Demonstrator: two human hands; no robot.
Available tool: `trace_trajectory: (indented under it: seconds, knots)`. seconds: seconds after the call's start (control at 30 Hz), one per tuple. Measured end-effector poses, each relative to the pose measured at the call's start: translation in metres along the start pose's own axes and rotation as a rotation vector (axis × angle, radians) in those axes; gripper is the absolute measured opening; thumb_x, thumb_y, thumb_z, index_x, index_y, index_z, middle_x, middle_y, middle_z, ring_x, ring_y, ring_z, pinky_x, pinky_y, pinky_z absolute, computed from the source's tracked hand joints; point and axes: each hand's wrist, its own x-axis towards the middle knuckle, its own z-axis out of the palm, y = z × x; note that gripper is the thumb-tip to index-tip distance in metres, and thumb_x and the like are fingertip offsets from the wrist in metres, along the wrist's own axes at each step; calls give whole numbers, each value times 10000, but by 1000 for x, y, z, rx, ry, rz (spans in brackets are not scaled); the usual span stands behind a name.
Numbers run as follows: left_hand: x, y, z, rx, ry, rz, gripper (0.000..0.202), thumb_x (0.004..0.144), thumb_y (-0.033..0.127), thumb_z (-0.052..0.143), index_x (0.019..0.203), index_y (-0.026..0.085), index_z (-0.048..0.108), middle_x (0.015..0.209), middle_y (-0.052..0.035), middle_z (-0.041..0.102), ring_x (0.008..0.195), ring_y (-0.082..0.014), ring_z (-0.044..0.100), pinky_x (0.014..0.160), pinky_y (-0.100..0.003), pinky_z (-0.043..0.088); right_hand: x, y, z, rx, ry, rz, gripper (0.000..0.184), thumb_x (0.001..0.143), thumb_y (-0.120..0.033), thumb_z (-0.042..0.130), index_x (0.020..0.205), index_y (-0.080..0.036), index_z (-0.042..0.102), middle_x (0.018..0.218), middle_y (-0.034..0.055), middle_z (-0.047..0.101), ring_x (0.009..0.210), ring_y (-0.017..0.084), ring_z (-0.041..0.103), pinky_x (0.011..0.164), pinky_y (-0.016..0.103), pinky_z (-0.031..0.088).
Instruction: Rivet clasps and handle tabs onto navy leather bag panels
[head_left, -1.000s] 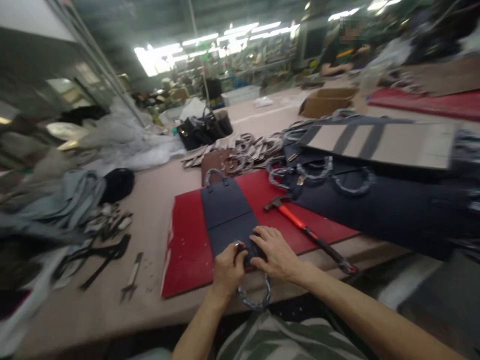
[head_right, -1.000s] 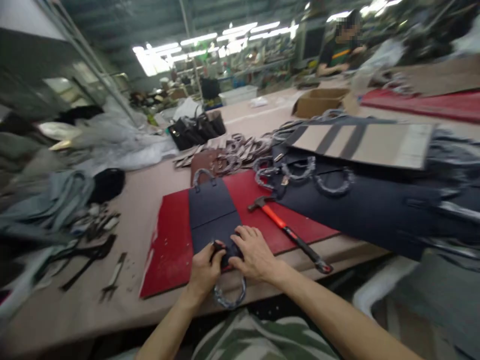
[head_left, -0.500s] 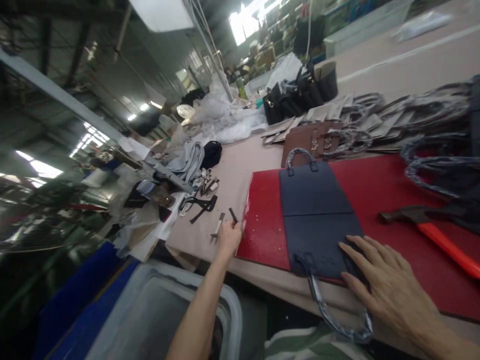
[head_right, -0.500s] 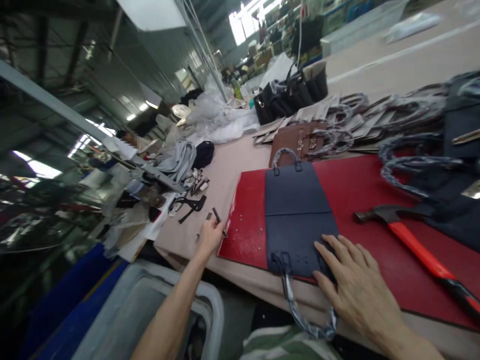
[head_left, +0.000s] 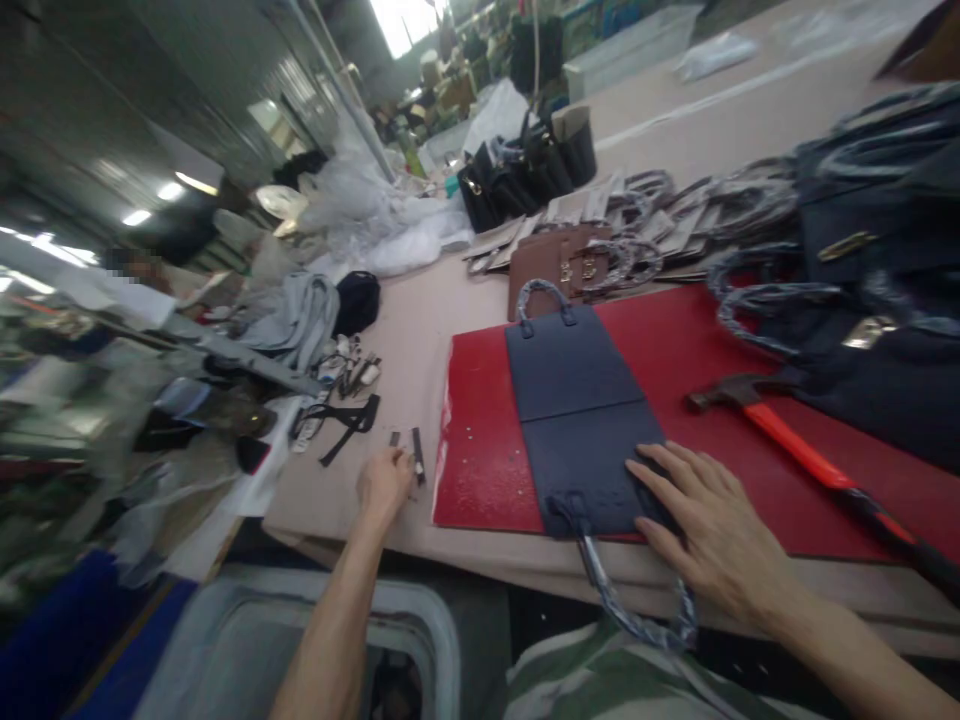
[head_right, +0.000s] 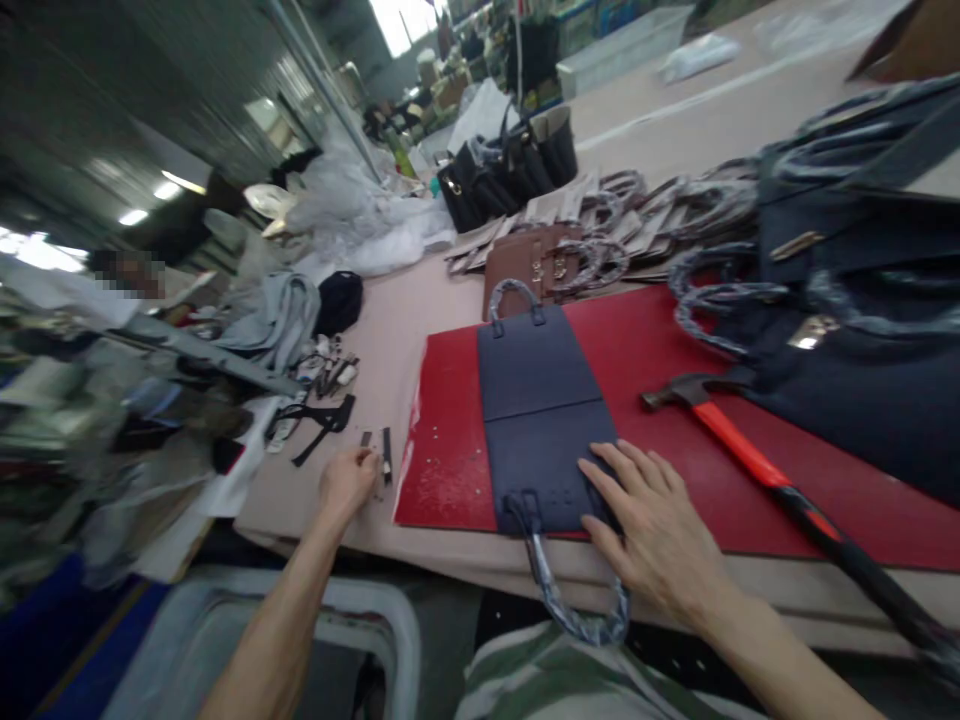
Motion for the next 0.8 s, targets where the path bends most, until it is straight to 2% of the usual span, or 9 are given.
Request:
trace_trajectory:
  seconds: [0.1, 0.2, 0.3, 0.4, 0.57, 0.7, 0.8]
  knots:
    - [13, -18, -10, 18, 75, -61, 296, 921, 330, 511, 1034, 218, 760, 1053, -110, 757, 1017, -269, 691, 825, -309, 487, 0, 10, 13, -2, 51, -38, 513, 920, -452, 452, 1334, -173, 570, 1423, 171, 527, 1295, 389, 478, 1040, 596, 389]
    - [23, -34, -20, 24, 120, -130, 287, 913, 314, 519, 1007, 199, 765, 1025, -134, 757, 1004, -291, 692, 814, -331, 485, 1, 16, 23, -16, 94, -84, 524, 909, -473, 435, 1332, -189, 556, 1402, 176, 547, 1257, 406, 511, 998, 607, 413]
    - [22, -38, -24, 7, 116, -145, 275, 900, 283, 529, 992, 173, 764, 1027, -166, 750, 1011, -314, 687, 813, -355, 479, 1, 17, 23, -47, 117, -106, 520, 905, -472, 428, 1340, -207, 532, 1386, 176, 554, 1226, 411, 532, 961, 611, 435]
    - [16, -28, -17, -41, 91, -82, 267, 906, 293, 527, 994, 193, 759, 1043, -145, 751, 1019, -291, 683, 824, -343, 470, 1, 16, 21, -73, 101, -113, 516, 907, -458, 423, 1355, -217, 508, 1398, 173, 539, 1235, 408, 529, 957, 611, 445]
    - [22, 10, 3, -172, 17, 46, 222, 866, 369, 596, 920, 236, 765, 948, -68, 773, 923, -207, 698, 767, -264, 464, 2, 19, 22, -68, 71, -122, 516, 910, -451, 420, 1370, -228, 490, 1415, 156, 525, 1260, 397, 513, 960, 612, 452]
    - [40, 34, 11, -224, -39, 100, 216, 824, 360, 629, 882, 210, 772, 927, -100, 772, 913, -225, 709, 727, -265, 462, 2, 19, 21, -70, 61, -124, 520, 905, -454, 434, 1377, -242, 487, 1413, 140, 538, 1267, 392, 517, 968, 610, 453]
    - [47, 42, 12, -220, -70, 123, 197, 803, 319, 634, 851, 183, 768, 889, -133, 767, 896, -253, 718, 717, -280, 466, 3, 15, 16, -53, 39, -109, 525, 899, -425, 451, 1396, -258, 472, 1422, 136, 541, 1278, 390, 518, 986, 612, 447]
